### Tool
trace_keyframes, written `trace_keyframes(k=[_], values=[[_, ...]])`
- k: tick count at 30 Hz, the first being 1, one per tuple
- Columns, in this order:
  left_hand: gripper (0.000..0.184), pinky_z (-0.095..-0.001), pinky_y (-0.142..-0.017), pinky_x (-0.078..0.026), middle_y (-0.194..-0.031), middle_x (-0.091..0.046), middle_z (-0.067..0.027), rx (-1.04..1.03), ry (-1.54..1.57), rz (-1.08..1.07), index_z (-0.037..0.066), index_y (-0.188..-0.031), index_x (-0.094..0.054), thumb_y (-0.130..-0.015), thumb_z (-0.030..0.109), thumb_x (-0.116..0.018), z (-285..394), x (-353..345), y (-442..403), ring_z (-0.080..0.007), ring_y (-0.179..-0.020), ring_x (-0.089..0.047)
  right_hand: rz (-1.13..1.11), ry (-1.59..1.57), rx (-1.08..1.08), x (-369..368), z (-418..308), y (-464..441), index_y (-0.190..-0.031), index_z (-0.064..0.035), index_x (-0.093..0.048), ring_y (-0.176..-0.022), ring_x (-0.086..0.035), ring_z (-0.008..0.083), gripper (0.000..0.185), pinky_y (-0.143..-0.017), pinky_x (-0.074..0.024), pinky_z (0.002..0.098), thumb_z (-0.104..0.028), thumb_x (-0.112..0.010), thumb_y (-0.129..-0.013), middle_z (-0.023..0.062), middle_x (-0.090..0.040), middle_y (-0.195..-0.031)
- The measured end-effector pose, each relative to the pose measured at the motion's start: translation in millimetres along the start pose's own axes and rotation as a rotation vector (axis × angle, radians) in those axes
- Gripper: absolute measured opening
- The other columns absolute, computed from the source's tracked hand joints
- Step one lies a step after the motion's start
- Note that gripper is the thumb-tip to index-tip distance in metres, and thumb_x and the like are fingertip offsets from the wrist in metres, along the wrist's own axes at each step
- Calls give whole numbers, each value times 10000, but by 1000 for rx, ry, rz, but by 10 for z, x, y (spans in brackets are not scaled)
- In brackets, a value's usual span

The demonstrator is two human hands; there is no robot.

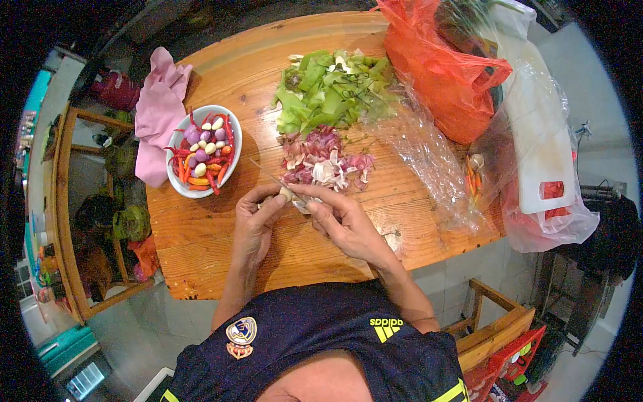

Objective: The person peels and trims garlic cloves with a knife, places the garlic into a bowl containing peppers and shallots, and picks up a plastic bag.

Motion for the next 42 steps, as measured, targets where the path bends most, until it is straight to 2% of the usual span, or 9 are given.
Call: trace_keyframes(k=[5,12,14,17,24,26,30,33,42], values=[[217,-266,-807,-491,-981,-633,-72,2,-12,-34,8,-1030,-608,-814,13,-620,-13,-7,-19,-131,-883,-602,27,-170,-77,53,35,10,-1268,-63,-483,-529,-334,35,347,-431,-270,175,-221,-420,-965,-44,-417,-651],[208,-262,-824,-503,-1025,-614,-68,156,176,-62,9,-1051,-592,-844,21,-583,-4,-29,-15,-132,-910,-601,-25,-379,-168,90,24,35,-1291,-65,-438,-560,-354,43,379,-412,-298,160,-259,-416,-966,-9,-472,-783],[213,-256,-824,-500,-1020,-615,-63,172,196,-64,10,-1049,-593,-836,14,-593,8,-48,-14,-130,-917,-600,2,-370,-171,69,-11,28,-1283,-64,-444,-561,-354,41,374,-412,-298,159,-261,-414,-967,-11,-457,-771],[235,-249,-816,-502,-1010,-615,-60,64,52,-94,10,-1052,-591,-819,0,-610,-16,-33,-14,-128,-907,-603,8,-357,-159,59,-19,19,-1276,-64,-450,-551,-350,40,369,-413,-298,160,-264,-412,-968,-19,-432,-724],[255,-270,-807,-516,-1058,-590,-83,112,36,-43,-13,-1049,-579,-800,-3,-629,-15,-12,-15,-170,-908,-619,96,-331,-151,90,9,-3,-1263,-58,-449,-489,-342,35,365,-407,-297,154,-257,-439,-958,-27,-381,-604],[259,-276,-810,-518,-1074,-582,-87,132,39,-53,-19,-1050,-577,-797,-3,-631,9,-33,-9,-184,-920,-619,89,-280,-137,124,7,-5,-1264,-51,-448,-481,-340,38,366,-413,-291,163,-256,-432,-961,-30,-383,-594],[257,-267,-815,-501,-1046,-597,-86,78,4,-40,-8,-1036,-590,-784,-10,-642,-24,-15,-20,-155,-909,-609,23,-79,-26,125,38,-20,-1278,-66,-443,-452,-319,37,352,-422,-275,181,-230,-409,-968,-50,-371,-551],[252,-262,-817,-486,-1008,-617,-79,16,-36,-25,1,-1020,-602,-774,-27,-646,-28,-1,-28,-131,-899,-599,21,42,-39,42,-36,13,-1273,-63,-448,-471,-330,34,342,-436,-270,192,-196,-433,-958,-57,-373,-550],[257,-263,-817,-481,-963,-632,-70,-13,-27,-34,2,-1010,-609,-761,-50,-642,-1,-13,-5,-126,-887,-595,-16,2,0,23,31,-7,-1267,-67,-459,-496,-331,34,331,-450,-277,192,-178,-442,-955,-58,-369,-571]])
Point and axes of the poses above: each hand's wrist, its own y-axis away from the middle knuckle, its own x-axis out of the back of the hand, z = x × y, the point moved 3 cm from there along -y, towards the middle knuckle
